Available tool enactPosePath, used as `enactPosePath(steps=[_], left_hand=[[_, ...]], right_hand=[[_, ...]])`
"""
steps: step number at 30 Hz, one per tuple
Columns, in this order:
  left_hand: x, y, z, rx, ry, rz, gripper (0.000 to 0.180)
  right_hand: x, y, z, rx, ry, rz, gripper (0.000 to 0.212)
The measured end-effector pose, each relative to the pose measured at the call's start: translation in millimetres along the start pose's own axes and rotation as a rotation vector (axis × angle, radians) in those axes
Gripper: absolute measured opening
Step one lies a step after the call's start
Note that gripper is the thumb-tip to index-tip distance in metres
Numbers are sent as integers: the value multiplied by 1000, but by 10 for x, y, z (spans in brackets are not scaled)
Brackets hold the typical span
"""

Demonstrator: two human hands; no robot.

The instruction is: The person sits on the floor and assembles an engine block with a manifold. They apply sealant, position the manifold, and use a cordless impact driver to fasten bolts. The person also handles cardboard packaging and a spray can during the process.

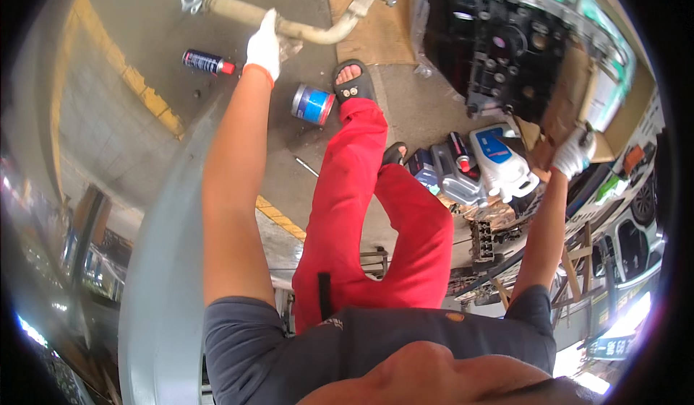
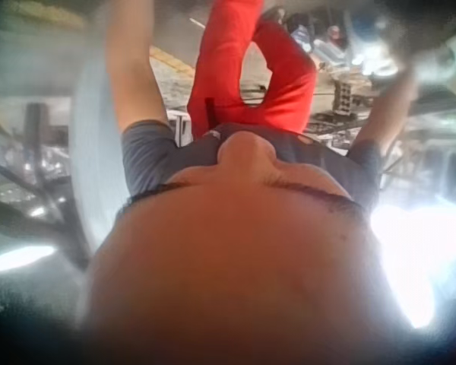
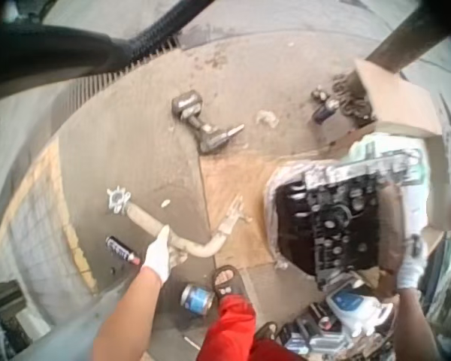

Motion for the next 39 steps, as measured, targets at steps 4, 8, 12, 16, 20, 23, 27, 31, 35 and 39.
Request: enactPosePath(steps=[4,8,12,16,20,23,27,31,35,39], left_hand=[[-26,-442,370,23,63,-44,50],[-65,-955,446,7,66,-3,60],[-138,-1135,524,80,74,6,63],[21,-1055,416,35,-112,-131,75],[253,-1024,57,330,-347,-518,89],[966,-765,-452,856,-770,-466,88],[3021,1160,-538,1484,-853,80,72],[4379,2536,113,1591,-852,582,54],[5613,3165,960,1236,-620,965,48],[5985,3508,1412,1593,-917,887,58]], right_hand=[[-158,23,23,81,58,-60,31],[-71,27,68,5,107,-95,29],[33,130,665,-15,214,-114,24],[41,211,574,-82,69,-118,25],[83,265,793,-163,242,-208,31],[-145,323,1011,-323,312,-355,31],[-215,271,897,-151,185,-240,25],[-344,273,1053,-165,107,-88,18],[-671,651,802,-181,49,-226,16],[-1042,1262,151,117,-270,-517,36]])
Point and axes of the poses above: each hand's wrist, its own y-axis away from the middle knuckle, its own x-axis out of the palm, z = x × y, the point moved 6 cm from there along -y, towards the middle knuckle, and after that the axes turned 1 degree about z, right-handed, at the moved point
